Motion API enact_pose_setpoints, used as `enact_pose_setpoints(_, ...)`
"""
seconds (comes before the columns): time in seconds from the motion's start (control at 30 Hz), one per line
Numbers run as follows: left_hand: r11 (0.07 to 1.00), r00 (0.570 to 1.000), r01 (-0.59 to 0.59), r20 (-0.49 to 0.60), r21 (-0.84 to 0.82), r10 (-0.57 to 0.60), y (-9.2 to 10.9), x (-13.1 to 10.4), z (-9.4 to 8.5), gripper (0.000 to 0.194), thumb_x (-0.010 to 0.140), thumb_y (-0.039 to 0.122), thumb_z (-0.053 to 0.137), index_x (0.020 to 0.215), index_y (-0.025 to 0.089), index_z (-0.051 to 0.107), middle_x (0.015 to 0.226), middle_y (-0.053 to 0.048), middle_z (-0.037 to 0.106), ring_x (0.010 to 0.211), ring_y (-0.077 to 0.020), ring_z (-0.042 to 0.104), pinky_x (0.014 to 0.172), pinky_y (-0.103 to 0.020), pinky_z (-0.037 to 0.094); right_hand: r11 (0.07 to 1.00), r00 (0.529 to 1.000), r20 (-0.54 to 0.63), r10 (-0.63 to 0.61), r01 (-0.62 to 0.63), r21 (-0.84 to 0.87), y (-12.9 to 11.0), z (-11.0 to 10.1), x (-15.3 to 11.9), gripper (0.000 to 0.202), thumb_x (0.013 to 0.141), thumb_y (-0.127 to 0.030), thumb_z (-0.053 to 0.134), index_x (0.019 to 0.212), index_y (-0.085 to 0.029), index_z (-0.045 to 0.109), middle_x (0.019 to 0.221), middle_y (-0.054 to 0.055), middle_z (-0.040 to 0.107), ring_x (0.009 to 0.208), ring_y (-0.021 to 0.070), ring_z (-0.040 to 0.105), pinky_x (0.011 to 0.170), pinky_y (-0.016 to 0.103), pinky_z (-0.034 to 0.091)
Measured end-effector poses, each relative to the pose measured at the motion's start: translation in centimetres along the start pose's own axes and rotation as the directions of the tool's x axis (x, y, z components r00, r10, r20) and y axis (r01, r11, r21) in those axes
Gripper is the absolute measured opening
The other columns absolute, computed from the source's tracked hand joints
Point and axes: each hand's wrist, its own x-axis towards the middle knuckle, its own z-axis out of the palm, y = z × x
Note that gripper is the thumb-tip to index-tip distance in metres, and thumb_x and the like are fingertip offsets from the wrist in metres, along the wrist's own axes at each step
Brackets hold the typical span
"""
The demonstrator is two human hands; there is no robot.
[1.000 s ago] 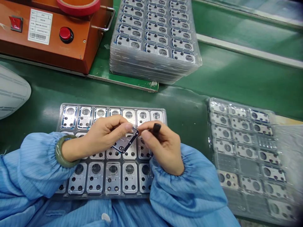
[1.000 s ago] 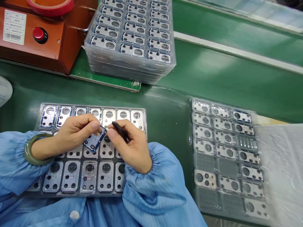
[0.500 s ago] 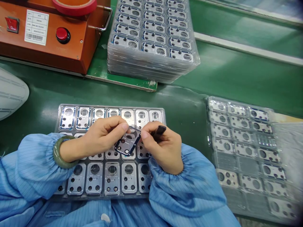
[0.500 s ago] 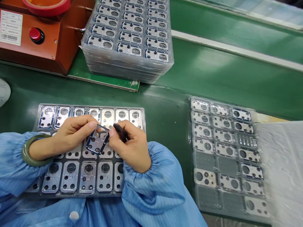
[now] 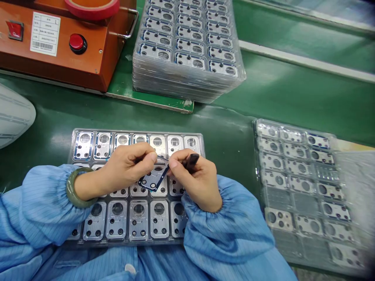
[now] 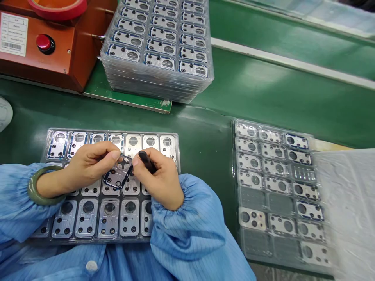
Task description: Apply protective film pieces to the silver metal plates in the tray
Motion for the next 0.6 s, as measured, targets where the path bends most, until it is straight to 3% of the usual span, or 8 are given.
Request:
enact_pose_setpoints(0.23,0.996,0.985,0.069,-0.156,-0.053,-0.077,-0.42,0.10,0.14,0.026,0.093,0.031,0.043,0.074,0.017,0.055,0.064,0.002,0.054,0.058,-0.0091,0.049,0.056,-0.021,0.042,0.999,0.986,0.163,0.036,-0.037,0.005,-0.19,-0.10,0.09,0.019,0.083,-0.031,0.059,0.070,-0.018,0.060,0.060,-0.001,0.058,0.052,0.0112,0.051,0.049,0.025,0.039)
enact_pose_setpoints(0.33,0.987,0.988,0.106,-0.100,-0.119,-0.118,-0.30,0.12,0.06,0.029,0.094,0.034,0.042,0.075,0.017,0.055,0.060,0.003,0.052,0.055,-0.0084,0.049,0.053,-0.020,0.043,0.999,0.992,0.119,0.045,-0.043,-0.020,-0.19,0.04,0.01,0.019,0.082,-0.029,0.059,0.067,-0.018,0.056,0.057,-0.002,0.056,0.049,0.0102,0.047,0.046,0.024,0.036)
enact_pose_setpoints(0.47,0.927,0.985,0.171,0.036,-0.333,-0.169,-0.07,0.07,0.06,0.027,0.093,0.038,0.043,0.081,0.017,0.054,0.059,0.004,0.052,0.046,-0.0077,0.055,0.045,-0.018,0.046,0.999,0.998,0.052,0.045,-0.045,-0.006,-0.02,0.00,0.08,0.018,0.082,-0.027,0.059,0.067,-0.019,0.056,0.056,-0.003,0.056,0.049,0.0103,0.047,0.048,0.024,0.038)
enact_pose_setpoints(0.6,0.903,0.979,0.196,0.034,-0.383,-0.199,-0.19,0.05,0.19,0.021,0.091,0.036,0.048,0.085,0.017,0.054,0.067,0.003,0.055,0.047,-0.0072,0.060,0.042,-0.016,0.047,0.999,0.996,0.084,0.028,-0.030,0.020,0.10,-0.23,0.27,0.020,0.084,-0.031,0.058,0.069,-0.019,0.057,0.058,-0.002,0.058,0.051,0.0106,0.049,0.050,0.025,0.040)
